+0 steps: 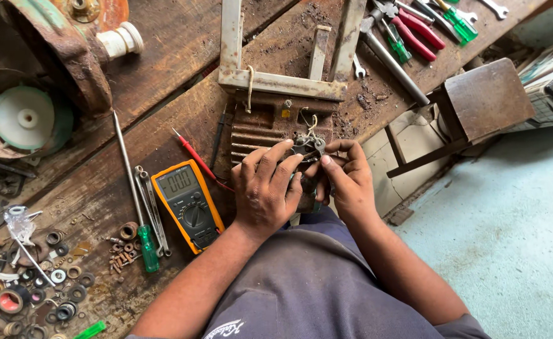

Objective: The person carries a digital multimeter to a workbench and uses its probes to test a small electrical component mounted on a rusty motor housing, reading the display. They then pick up a wrench and a screwdriver to loosen and reposition the component while continuing to probe its terminals.

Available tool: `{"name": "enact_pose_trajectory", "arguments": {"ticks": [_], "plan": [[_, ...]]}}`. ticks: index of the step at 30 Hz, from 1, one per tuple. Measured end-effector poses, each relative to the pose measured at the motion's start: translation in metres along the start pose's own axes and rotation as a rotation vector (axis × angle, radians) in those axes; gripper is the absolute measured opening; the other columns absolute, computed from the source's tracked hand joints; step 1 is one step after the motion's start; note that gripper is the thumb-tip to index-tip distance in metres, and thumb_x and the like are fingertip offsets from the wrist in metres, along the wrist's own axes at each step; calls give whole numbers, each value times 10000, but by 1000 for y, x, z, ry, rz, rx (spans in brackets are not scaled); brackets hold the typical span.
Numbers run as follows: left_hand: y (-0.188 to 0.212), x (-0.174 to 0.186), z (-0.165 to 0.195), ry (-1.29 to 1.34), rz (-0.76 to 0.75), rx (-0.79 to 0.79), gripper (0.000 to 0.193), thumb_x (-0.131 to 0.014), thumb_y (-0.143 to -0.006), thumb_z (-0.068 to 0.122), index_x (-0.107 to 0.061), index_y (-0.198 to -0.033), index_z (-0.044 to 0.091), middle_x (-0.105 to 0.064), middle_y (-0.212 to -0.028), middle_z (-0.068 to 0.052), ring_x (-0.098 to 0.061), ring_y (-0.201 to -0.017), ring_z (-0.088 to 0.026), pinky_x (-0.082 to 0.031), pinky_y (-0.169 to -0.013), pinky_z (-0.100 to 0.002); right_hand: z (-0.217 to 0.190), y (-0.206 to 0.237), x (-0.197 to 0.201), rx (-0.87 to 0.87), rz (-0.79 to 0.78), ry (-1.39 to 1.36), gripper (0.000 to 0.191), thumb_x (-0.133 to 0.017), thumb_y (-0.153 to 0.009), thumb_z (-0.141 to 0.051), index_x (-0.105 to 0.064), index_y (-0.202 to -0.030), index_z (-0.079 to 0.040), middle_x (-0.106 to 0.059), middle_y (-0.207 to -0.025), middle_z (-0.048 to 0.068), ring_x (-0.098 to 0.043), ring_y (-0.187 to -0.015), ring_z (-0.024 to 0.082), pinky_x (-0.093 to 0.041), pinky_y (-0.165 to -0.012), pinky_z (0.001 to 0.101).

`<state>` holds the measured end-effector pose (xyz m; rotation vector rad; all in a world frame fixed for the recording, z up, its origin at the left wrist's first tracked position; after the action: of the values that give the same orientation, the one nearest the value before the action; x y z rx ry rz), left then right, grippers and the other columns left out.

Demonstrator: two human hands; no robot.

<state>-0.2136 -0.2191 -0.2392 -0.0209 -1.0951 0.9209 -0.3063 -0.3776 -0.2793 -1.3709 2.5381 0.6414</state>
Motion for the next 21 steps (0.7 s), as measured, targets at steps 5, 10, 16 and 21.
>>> {"name": "enact_pose_trajectory", "arguments": {"ticks": [5,10,16,21], "plan": [[-2,-2,-1,9,5,-2,357,-735,-908,208,-674,-1257,167,-589,-1418,6,-518,-1247,-241,-354,-1023,-418,-9,-1,-3,-38,58,102,205,-583,-1034,-82,-496,-1216,-48,-716,-846,139,-576,-502,127,-458,-434,242],[-3,-2,-2,10,7,2,341,-733,-915,199,-676,-1249,159,-592,-1411,7,-520,-1235,-238,-351,-1009,-415,-18,-3,2,-103,92,225,155,-627,-1008,-95,-564,-1137,-37,-721,-791,122,-514,-457,78,-366,-384,217],[-3,-3,-2,23,8,6,354,-744,-896,182,-679,-1243,162,-600,-1405,6,-523,-1231,-242,-349,-1005,-415,-47,-33,22,-218,-78,438,109,-689,-948,-87,-652,-1038,-40,-731,-757,98,-485,-445,56,-334,-383,222],[-2,-7,-2,13,15,20,346,-749,-896,171,-681,-1234,173,-605,-1399,20,-528,-1221,-230,-348,-993,-407,-85,-85,28,-421,-428,841,103,-706,-918,-114,-725,-986,-39,-761,-775,66,-503,-475,95,-373,-402,265]]}}
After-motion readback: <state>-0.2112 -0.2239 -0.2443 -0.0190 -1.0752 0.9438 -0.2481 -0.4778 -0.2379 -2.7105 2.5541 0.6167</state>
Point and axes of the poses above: each hand's wrist, its own y-axis away from the middle knuckle, its own x-axis out of the back of the hand, z = x × y, the point moved 2 cm from there along -y, towards the middle knuckle
